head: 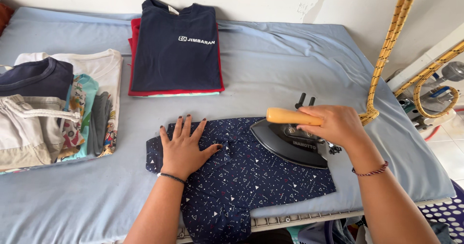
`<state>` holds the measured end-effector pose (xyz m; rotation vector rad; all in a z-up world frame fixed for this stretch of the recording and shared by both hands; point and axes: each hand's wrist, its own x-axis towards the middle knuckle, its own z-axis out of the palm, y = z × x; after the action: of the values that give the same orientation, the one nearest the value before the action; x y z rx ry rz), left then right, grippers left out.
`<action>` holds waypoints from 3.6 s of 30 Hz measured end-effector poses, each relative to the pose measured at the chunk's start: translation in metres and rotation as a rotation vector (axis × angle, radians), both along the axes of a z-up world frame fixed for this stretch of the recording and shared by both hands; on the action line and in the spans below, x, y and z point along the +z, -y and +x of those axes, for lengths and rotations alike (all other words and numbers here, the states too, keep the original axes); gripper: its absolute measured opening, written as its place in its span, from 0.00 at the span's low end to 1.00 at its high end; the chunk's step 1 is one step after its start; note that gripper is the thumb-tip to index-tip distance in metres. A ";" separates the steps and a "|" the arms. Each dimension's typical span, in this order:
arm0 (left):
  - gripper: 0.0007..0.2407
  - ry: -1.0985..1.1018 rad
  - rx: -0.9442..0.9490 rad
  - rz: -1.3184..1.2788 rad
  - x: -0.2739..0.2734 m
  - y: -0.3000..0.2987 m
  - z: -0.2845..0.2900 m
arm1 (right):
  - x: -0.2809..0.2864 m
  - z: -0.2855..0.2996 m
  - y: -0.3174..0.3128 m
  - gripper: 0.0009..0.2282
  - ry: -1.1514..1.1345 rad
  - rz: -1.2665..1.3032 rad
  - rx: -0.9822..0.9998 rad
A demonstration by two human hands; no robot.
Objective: The person irons a dark blue patterned shirt on a padded ironing board. They smooth the fabric, use a steam iron to press the garment, and fold the shirt into a neat stack. Other folded clothes are visible nearby.
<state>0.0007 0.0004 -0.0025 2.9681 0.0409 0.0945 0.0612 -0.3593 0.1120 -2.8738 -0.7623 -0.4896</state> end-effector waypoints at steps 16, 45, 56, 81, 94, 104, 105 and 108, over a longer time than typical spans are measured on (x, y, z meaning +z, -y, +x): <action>0.38 -0.022 0.010 -0.019 -0.006 -0.001 0.002 | -0.008 0.031 -0.049 0.20 0.012 -0.016 0.140; 0.04 0.412 0.489 -0.420 -0.029 -0.049 0.027 | -0.010 0.065 -0.133 0.18 0.070 0.052 0.496; 0.06 0.418 0.488 -0.387 -0.038 -0.051 0.032 | -0.011 0.073 -0.186 0.19 0.055 0.062 0.586; 0.04 0.399 0.487 -0.487 -0.034 -0.054 0.030 | 0.000 0.001 -0.150 0.17 0.065 -0.033 0.561; 0.05 0.412 0.486 -0.476 -0.032 -0.053 0.029 | -0.006 0.005 -0.191 0.18 0.025 0.018 0.320; 0.04 0.386 0.414 -0.446 -0.020 -0.049 0.016 | 0.008 -0.035 -0.165 0.18 -0.079 -0.079 0.198; 0.05 0.385 0.414 -0.443 -0.019 -0.048 0.015 | 0.010 -0.041 -0.163 0.17 -0.111 -0.102 0.156; 0.11 0.458 0.385 -0.426 -0.011 -0.044 0.015 | 0.013 -0.051 -0.164 0.16 -0.038 -0.056 0.173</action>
<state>0.0157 0.0446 -0.0134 2.4128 0.5023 0.7106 0.0105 -0.1956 0.1245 -2.8240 -1.0228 -0.3966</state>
